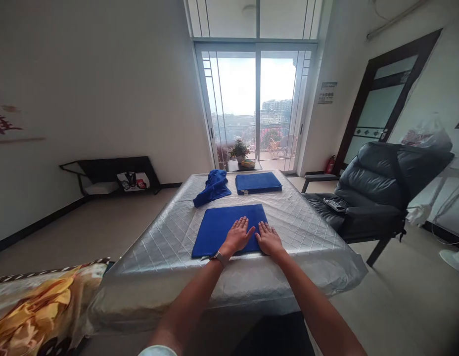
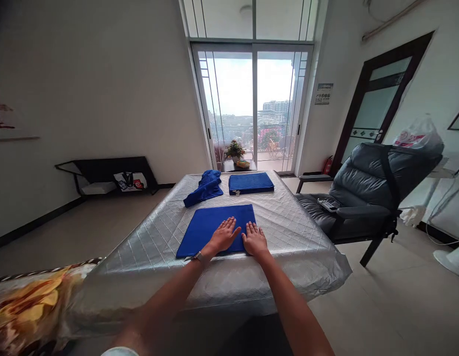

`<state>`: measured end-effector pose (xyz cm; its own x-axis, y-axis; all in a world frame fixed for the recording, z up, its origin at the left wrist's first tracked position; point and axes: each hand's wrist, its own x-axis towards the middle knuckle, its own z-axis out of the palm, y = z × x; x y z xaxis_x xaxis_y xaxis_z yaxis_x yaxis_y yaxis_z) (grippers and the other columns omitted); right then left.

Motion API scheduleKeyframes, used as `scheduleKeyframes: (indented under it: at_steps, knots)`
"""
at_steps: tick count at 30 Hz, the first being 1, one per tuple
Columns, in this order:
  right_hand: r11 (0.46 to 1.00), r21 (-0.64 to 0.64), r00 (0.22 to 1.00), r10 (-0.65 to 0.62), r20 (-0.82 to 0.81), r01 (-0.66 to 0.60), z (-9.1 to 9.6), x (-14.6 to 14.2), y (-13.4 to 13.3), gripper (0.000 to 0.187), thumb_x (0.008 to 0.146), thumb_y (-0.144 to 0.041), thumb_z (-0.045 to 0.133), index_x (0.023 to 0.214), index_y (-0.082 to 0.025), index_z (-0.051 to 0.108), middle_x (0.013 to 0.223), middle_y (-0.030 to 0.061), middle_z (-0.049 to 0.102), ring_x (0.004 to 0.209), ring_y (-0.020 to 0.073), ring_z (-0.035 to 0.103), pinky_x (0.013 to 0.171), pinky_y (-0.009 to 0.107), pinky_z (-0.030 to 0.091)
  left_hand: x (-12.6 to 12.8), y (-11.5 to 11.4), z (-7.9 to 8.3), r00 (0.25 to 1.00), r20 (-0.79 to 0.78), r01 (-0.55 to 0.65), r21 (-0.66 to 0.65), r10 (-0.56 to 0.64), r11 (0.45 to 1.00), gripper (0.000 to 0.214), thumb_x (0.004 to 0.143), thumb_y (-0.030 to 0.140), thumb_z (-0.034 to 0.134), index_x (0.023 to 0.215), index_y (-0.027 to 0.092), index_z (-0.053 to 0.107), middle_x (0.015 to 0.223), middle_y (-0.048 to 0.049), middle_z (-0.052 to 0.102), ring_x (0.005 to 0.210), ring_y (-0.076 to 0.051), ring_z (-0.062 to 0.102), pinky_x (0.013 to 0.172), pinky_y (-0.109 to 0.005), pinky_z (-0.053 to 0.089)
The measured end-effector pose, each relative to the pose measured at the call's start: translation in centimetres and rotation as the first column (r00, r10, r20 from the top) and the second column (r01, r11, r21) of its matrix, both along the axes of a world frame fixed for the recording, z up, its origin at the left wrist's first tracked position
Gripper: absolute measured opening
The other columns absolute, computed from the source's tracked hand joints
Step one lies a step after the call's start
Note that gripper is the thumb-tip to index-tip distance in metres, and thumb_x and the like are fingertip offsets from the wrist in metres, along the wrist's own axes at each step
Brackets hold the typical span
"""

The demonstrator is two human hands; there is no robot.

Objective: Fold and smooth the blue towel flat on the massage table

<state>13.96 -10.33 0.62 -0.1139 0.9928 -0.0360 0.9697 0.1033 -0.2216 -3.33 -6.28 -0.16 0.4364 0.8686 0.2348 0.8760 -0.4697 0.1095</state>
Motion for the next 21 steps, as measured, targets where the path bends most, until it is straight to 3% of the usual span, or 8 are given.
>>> scheduleKeyframes:
  at_steps: [3, 7, 10, 17, 21]
  knots:
    - [1.0, -0.007, 1.0, 0.015, 0.026, -0.015, 0.0, 0.2, -0.1, 0.064, 0.105, -0.035, 0.022, 0.165, -0.012, 0.019, 0.171, 0.0046, 0.012, 0.158, 0.0196, 0.01, 0.127, 0.04, 0.009, 3.7, -1.4, -0.6, 0.996, 0.027, 0.088, -0.041, -0.087, 0.995, 0.075, 0.106, 0.057, 0.009, 0.158, 0.01, 0.036, 0.165, -0.0131, 0.032, 0.155, -0.022, 0.024, 0.127, -0.041, 0.019]
    - [1.0, -0.006, 0.999, 0.017, 0.04, -0.017, 0.0, 0.3, -0.1, 0.065, 0.106, -0.039, 0.022, 0.165, -0.014, 0.018, 0.171, 0.0066, 0.012, 0.158, 0.0198, 0.01, 0.126, 0.04, 0.009, 3.3, -2.2, -0.9, 0.999, 0.034, 0.041, -0.132, -0.036, 0.99, 0.076, 0.105, 0.059, 0.008, 0.159, 0.011, 0.033, 0.166, -0.0127, 0.029, 0.155, -0.023, 0.022, 0.128, -0.043, 0.018]
    - [1.0, 0.006, 1.0, 0.011, 0.028, -0.012, 0.2, 0.2, -0.1, 0.066, 0.106, -0.044, 0.02, 0.165, -0.013, 0.019, 0.171, 0.0079, 0.013, 0.158, 0.0205, 0.01, 0.126, 0.041, 0.008, -0.1, -2.1, -0.8, 1.0, -0.006, -0.017, -0.174, 0.016, 0.985, 0.078, 0.105, 0.061, 0.009, 0.16, 0.01, 0.03, 0.168, -0.0124, 0.024, 0.157, -0.023, 0.017, 0.128, -0.044, 0.014]
    - [1.0, -0.005, 0.999, 0.02, 0.036, -0.019, 0.7, 0.3, -0.5, 0.067, 0.106, -0.044, 0.016, 0.165, -0.012, 0.018, 0.171, 0.0061, 0.011, 0.158, 0.0183, 0.009, 0.126, 0.043, 0.005, -12.2, -2.6, -2.3, 0.956, -0.1, -0.289, -0.147, 0.276, 0.946, 0.07, 0.106, 0.054, 0.019, 0.162, 0.014, 0.026, 0.169, -0.0133, 0.019, 0.157, -0.027, 0.015, 0.127, -0.05, 0.014]
    - [1.0, -0.011, 0.999, 0.018, 0.042, -0.017, 0.8, 0.3, -0.5, 0.067, 0.106, -0.044, 0.016, 0.165, -0.013, 0.017, 0.171, 0.0057, 0.011, 0.158, 0.018, 0.008, 0.126, 0.043, 0.005, -15.8, -3.4, -3.8, 0.944, -0.086, -0.327, -0.099, 0.32, 0.94, 0.067, 0.107, 0.051, 0.023, 0.161, 0.013, 0.029, 0.168, -0.0165, 0.021, 0.157, -0.029, 0.017, 0.125, -0.049, 0.021]
